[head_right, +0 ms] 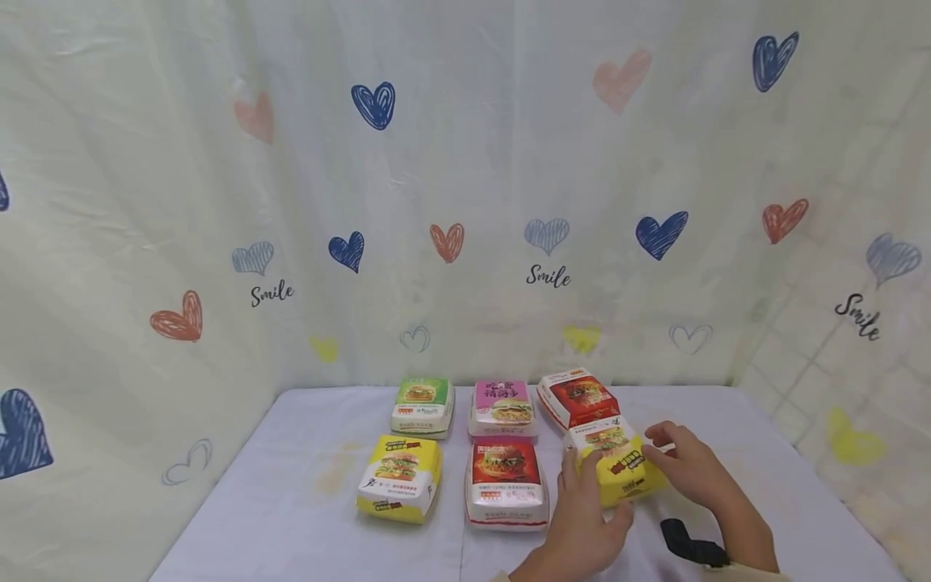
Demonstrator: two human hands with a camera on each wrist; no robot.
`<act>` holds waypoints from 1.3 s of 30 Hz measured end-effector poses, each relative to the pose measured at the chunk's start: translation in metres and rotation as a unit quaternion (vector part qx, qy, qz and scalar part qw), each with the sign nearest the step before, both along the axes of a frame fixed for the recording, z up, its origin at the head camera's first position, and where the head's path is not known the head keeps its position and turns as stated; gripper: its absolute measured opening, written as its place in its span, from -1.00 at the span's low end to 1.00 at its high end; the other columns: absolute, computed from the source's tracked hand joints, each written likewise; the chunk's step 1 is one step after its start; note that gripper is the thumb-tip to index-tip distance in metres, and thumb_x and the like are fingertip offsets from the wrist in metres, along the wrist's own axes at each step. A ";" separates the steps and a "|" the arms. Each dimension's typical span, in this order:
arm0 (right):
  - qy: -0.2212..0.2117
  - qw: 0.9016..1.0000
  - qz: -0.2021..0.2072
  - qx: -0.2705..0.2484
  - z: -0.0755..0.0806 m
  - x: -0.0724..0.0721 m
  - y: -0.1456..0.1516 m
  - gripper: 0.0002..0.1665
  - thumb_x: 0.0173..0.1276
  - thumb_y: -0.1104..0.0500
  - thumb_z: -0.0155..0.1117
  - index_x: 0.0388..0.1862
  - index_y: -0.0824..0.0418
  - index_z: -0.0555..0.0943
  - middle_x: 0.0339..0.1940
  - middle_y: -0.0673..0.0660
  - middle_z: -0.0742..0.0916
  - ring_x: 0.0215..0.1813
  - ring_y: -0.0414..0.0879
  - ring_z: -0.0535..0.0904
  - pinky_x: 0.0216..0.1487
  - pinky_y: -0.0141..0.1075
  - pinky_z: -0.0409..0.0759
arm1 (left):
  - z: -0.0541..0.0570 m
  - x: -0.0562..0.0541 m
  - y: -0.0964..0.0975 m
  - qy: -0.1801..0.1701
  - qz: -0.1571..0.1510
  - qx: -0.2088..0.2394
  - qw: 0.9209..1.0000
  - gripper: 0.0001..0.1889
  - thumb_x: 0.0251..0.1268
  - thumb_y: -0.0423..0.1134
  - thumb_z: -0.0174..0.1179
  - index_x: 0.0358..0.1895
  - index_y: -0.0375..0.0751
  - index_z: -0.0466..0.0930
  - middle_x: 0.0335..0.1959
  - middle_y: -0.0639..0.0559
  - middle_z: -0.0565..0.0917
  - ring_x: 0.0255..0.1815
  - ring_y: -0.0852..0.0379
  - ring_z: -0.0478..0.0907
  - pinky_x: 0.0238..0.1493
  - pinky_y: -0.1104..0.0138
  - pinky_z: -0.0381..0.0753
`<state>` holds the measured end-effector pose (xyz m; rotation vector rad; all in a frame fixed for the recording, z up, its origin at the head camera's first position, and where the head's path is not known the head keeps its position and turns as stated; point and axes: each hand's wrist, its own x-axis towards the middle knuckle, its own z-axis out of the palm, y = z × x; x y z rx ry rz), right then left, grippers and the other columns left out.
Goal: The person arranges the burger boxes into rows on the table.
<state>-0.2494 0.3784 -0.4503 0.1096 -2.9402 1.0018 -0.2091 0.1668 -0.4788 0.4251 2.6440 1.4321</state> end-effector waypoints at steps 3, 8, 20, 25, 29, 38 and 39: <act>-0.004 1.000 0.003 0.002 -0.002 0.000 0.001 -0.46 0.61 0.00 0.11 0.25 0.43 0.46 0.11 0.44 0.66 0.00 0.22 0.67 -0.15 -0.03 0.68 | -0.005 -0.002 0.003 -0.043 0.000 -0.003 0.999 -0.22 0.22 0.08 0.36 0.50 0.30 0.21 0.62 -0.03 0.09 0.58 -0.05 0.17 0.40 -0.06 0.47; -0.012 1.000 0.008 0.012 -0.003 -0.002 0.003 -0.50 0.60 -0.01 0.11 0.24 0.38 0.48 0.05 0.40 0.70 -0.04 0.15 0.68 -0.19 -0.12 0.64 | -0.012 -0.004 0.003 -0.068 -0.012 -0.011 0.998 -0.19 0.22 0.10 0.35 0.53 0.28 0.18 0.65 -0.05 0.07 0.57 -0.07 0.22 0.40 -0.06 0.46; -0.066 0.998 0.006 0.012 0.000 0.002 0.001 -0.39 0.60 -0.06 0.10 0.35 0.38 0.42 -0.18 0.15 0.68 -0.23 -0.07 0.53 -0.28 -0.20 0.46 | -0.018 -0.010 0.001 -0.044 -0.016 -0.071 0.996 -0.19 0.16 0.15 0.37 0.49 0.26 0.25 0.46 0.01 0.24 0.39 0.08 0.32 0.32 0.07 0.55; -0.095 0.995 0.008 0.002 -0.002 0.004 0.001 -0.25 0.59 -0.11 0.10 0.47 0.41 0.30 -0.28 0.10 0.61 -0.26 -0.06 0.51 -0.28 -0.20 0.41 | -0.016 -0.010 -0.001 -0.030 -0.014 -0.097 0.995 -0.19 0.12 0.14 0.40 0.47 0.25 0.26 0.39 0.00 0.27 0.33 0.12 0.31 0.27 0.15 0.57; -0.109 0.994 0.017 -0.025 -0.004 0.005 0.002 -0.20 0.60 -0.11 0.08 0.52 0.44 0.23 -0.33 0.11 0.57 -0.30 -0.04 0.50 -0.30 -0.20 0.40 | -0.016 -0.009 -0.003 -0.020 -0.018 -0.108 0.994 -0.19 0.12 0.12 0.40 0.47 0.24 0.26 0.34 0.01 0.28 0.29 0.15 0.29 0.25 0.21 0.56; -0.134 0.986 0.048 -0.084 -0.005 0.007 0.006 -0.18 0.64 0.00 0.04 0.61 0.44 0.03 -0.42 0.11 0.54 -0.38 -0.03 0.49 -0.35 -0.24 0.47 | -0.016 -0.009 -0.004 -0.015 -0.026 -0.112 0.993 -0.21 0.14 0.11 0.39 0.46 0.25 0.27 0.36 0.06 0.28 0.27 0.16 0.33 0.21 0.22 0.59; -0.133 0.987 0.046 -0.083 -0.005 0.007 0.006 -0.18 0.64 0.01 0.05 0.61 0.44 0.03 -0.42 0.11 0.54 -0.38 -0.04 0.49 -0.35 -0.24 0.47 | -0.016 -0.009 -0.004 -0.016 -0.026 -0.114 0.993 -0.21 0.14 0.11 0.39 0.46 0.24 0.28 0.37 0.07 0.29 0.27 0.16 0.33 0.22 0.21 0.59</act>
